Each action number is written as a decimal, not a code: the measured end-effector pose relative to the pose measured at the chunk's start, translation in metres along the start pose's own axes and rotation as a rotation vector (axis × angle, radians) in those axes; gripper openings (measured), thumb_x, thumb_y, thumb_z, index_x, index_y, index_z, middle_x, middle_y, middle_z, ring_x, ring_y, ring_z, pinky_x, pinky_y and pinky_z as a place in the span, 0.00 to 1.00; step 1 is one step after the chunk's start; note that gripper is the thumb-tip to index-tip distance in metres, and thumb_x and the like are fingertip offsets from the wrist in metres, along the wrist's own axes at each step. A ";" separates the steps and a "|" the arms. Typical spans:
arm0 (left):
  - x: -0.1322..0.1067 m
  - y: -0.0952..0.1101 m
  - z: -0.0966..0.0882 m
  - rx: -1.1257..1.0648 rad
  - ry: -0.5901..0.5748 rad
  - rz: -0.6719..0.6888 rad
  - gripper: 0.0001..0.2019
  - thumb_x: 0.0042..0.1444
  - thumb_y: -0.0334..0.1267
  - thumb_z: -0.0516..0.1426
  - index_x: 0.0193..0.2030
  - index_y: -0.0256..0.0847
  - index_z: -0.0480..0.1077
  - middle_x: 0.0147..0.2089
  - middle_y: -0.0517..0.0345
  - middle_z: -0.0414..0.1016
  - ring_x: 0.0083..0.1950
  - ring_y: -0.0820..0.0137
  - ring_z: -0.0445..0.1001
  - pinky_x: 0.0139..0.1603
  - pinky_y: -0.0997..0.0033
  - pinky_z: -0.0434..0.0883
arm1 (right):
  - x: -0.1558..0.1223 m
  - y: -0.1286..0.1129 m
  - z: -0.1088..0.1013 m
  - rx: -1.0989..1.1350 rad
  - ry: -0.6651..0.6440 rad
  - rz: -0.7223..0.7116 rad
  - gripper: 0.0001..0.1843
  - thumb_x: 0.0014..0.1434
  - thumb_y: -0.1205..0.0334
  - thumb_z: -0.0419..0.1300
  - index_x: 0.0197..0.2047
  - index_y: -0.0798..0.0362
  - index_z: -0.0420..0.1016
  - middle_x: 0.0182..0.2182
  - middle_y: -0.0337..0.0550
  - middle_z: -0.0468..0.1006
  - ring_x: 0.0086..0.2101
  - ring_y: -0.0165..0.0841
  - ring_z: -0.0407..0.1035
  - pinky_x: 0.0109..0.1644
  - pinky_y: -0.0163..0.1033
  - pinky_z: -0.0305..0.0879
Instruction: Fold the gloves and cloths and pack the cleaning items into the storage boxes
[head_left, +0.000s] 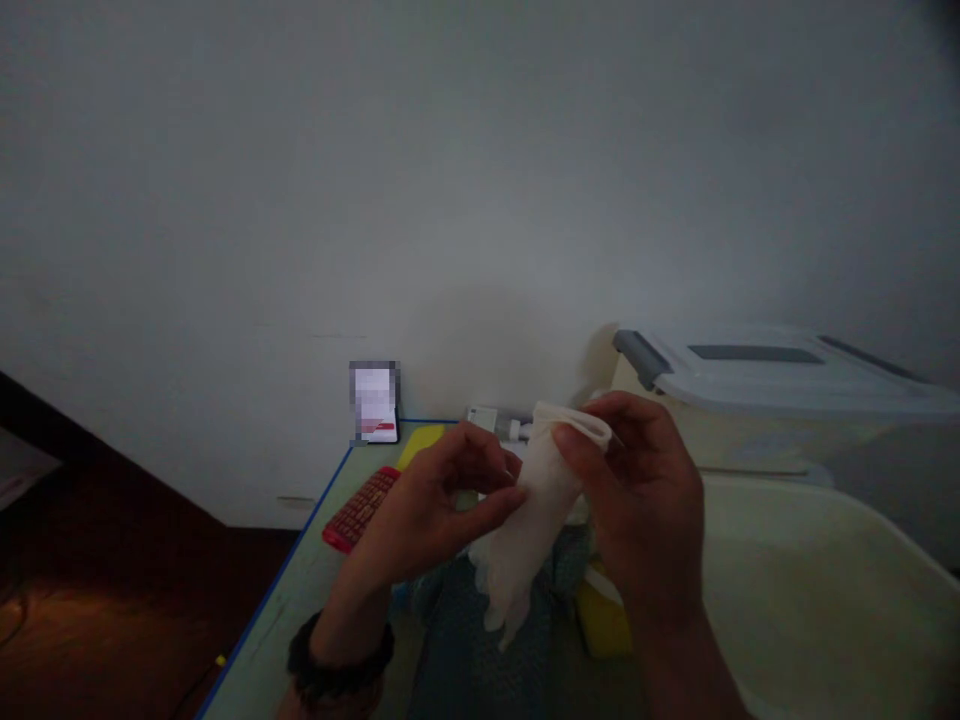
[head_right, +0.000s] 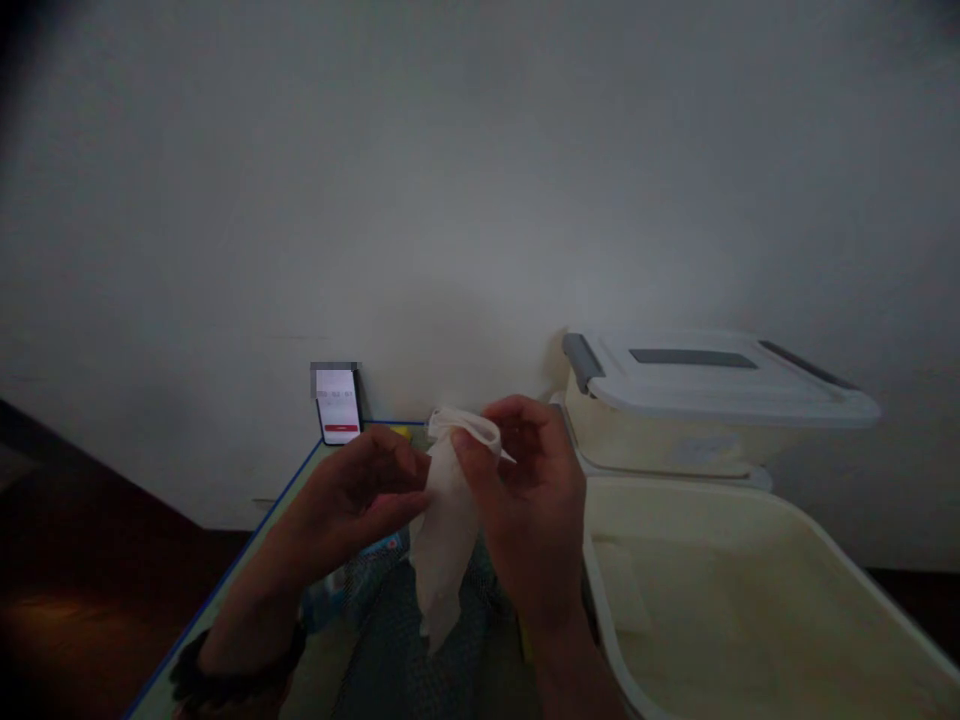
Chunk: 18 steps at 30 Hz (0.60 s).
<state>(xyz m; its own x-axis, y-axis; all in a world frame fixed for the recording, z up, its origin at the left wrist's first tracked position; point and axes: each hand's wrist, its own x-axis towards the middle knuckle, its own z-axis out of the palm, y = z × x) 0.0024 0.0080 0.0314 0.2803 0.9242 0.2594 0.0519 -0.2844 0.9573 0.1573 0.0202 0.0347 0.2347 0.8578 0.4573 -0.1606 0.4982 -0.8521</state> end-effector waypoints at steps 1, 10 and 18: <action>0.001 -0.001 -0.001 0.040 -0.006 -0.008 0.07 0.52 0.33 0.60 0.35 0.40 0.64 0.36 0.58 0.73 0.34 0.74 0.74 0.35 0.74 0.73 | 0.001 0.002 0.000 -0.005 0.016 -0.005 0.10 0.50 0.68 0.64 0.36 0.48 0.70 0.28 0.33 0.75 0.27 0.26 0.71 0.26 0.27 0.69; 0.008 -0.008 -0.005 0.327 -0.015 0.082 0.04 0.52 0.36 0.61 0.34 0.38 0.72 0.32 0.59 0.76 0.32 0.73 0.74 0.33 0.76 0.73 | 0.004 0.009 0.003 -0.023 0.012 -0.010 0.09 0.51 0.66 0.64 0.35 0.48 0.68 0.27 0.33 0.74 0.26 0.26 0.70 0.25 0.27 0.69; 0.007 -0.004 -0.007 0.377 -0.128 0.059 0.04 0.52 0.35 0.61 0.30 0.39 0.71 0.30 0.62 0.74 0.32 0.75 0.72 0.35 0.77 0.70 | 0.007 0.008 -0.001 0.039 0.061 -0.028 0.09 0.50 0.67 0.64 0.35 0.48 0.69 0.26 0.33 0.72 0.26 0.25 0.68 0.26 0.27 0.67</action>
<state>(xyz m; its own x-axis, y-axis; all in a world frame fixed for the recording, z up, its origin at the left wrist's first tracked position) -0.0021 0.0178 0.0300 0.4089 0.8712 0.2717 0.3732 -0.4313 0.8214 0.1581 0.0297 0.0307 0.2974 0.8349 0.4632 -0.1904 0.5273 -0.8281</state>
